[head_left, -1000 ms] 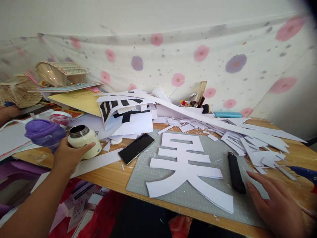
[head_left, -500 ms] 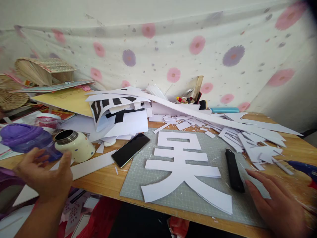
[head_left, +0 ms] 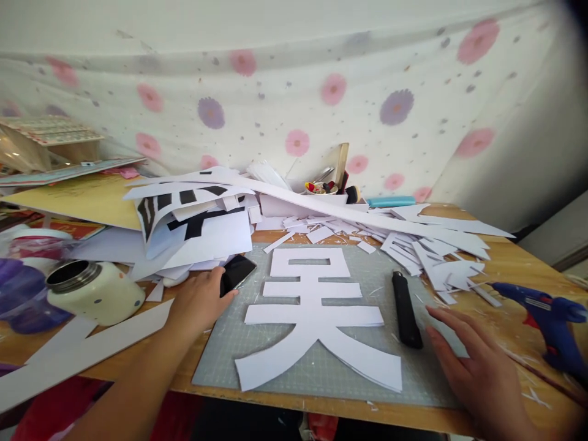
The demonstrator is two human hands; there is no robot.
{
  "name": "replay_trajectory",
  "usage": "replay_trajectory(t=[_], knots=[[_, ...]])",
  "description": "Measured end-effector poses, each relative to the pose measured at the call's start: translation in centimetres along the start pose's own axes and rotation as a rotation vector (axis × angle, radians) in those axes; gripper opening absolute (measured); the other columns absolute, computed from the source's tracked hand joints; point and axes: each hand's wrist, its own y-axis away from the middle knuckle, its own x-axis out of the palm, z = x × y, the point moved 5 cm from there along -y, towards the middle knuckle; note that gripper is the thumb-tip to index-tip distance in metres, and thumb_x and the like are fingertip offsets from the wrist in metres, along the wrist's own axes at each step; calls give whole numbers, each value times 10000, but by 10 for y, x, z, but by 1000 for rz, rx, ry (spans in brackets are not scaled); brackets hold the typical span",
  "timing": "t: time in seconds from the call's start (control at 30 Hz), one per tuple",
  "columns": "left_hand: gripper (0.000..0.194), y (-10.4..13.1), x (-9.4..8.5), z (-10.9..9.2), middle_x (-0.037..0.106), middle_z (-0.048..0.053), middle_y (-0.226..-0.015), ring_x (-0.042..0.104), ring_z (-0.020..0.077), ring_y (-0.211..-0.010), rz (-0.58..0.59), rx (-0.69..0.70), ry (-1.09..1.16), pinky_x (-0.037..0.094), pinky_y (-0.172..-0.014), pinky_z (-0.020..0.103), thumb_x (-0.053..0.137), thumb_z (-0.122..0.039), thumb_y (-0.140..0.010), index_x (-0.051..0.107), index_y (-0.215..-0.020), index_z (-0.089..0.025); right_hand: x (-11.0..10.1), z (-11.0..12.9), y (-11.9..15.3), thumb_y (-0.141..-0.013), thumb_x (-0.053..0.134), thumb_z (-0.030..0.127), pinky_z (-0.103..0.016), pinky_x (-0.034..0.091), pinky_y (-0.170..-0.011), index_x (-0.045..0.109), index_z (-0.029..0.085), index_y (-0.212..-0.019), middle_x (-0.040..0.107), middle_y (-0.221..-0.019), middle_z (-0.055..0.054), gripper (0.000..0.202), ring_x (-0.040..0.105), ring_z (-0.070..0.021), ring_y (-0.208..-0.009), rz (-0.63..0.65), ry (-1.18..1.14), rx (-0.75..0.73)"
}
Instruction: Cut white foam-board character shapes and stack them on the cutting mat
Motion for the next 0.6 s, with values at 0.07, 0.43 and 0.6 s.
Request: replay_trajectory(t=[0.07,0.43,0.6], knots=[[432,-2,-1,0,673,177,-1113,640,363,-1002,9,-2,-3,477,-759,415,458,-460,-864,542,-1173,-171,0,0,-1,-964,498,407,-401,579,-775,666,188,-1110,709,-1041,-113,312,701,-266,-910,-5,-21,-1],[599,9,-9,-2,670,178,-1218,644,386,-1058,18,-63,63,492,-783,438,475,-618,-828,551,-1237,-187,2,-5,0,-943,520,416,-377,589,-749,675,231,-1115,717,-1047,-88,297,705,-259,-914,2,-74,49],[483,22,-5,21,716,70,-1176,668,303,-1050,45,-48,236,500,-792,381,361,-537,-893,565,-1225,-252,0,-4,0,-949,510,445,-392,580,-812,670,211,-1110,708,-1057,-99,326,702,-262,-941,1,-56,52]])
